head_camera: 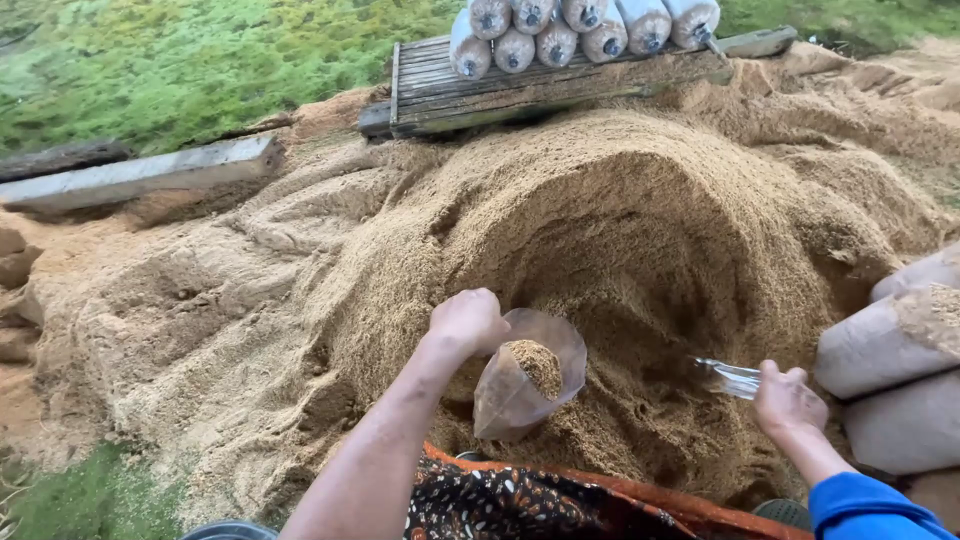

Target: Filling plastic bags with grain or husks from a large pile using a hand scoop

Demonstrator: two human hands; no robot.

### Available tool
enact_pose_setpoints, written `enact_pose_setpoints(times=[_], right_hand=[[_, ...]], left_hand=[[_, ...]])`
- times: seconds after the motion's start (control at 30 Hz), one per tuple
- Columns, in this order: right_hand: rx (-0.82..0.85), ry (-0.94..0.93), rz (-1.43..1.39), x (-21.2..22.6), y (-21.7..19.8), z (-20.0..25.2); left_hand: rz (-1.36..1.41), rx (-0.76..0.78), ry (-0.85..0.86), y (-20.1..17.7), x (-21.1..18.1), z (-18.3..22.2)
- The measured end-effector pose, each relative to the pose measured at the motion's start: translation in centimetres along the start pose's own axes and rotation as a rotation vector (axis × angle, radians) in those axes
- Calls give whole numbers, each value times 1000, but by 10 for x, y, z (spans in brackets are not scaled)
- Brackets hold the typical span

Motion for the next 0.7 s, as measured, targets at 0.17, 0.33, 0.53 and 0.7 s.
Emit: enact_pose_setpoints(times=[0.17, 0.33, 0.53, 0.7], right_hand=[[72, -23, -159, 62, 50, -24], [247, 38, -277, 108, 109, -40], [349, -29, -275, 101, 106, -34], [443, -30, -328, 124, 78, -16]], left_hand=[[34, 2, 2, 10, 4, -9], [95, 7, -2, 12, 4, -10], [112, 7, -7, 17, 13, -14], [108, 25, -15, 31, 22, -18]])
Point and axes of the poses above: each hand's wrist, its own z-axis away from the middle knuckle, its own y-axis out of the palm, x = y × z, the point moved 3 cm from there along -z, towards the middle knuckle, and after that the axes turned 15 degrees about -x, right-handed, at the moved point
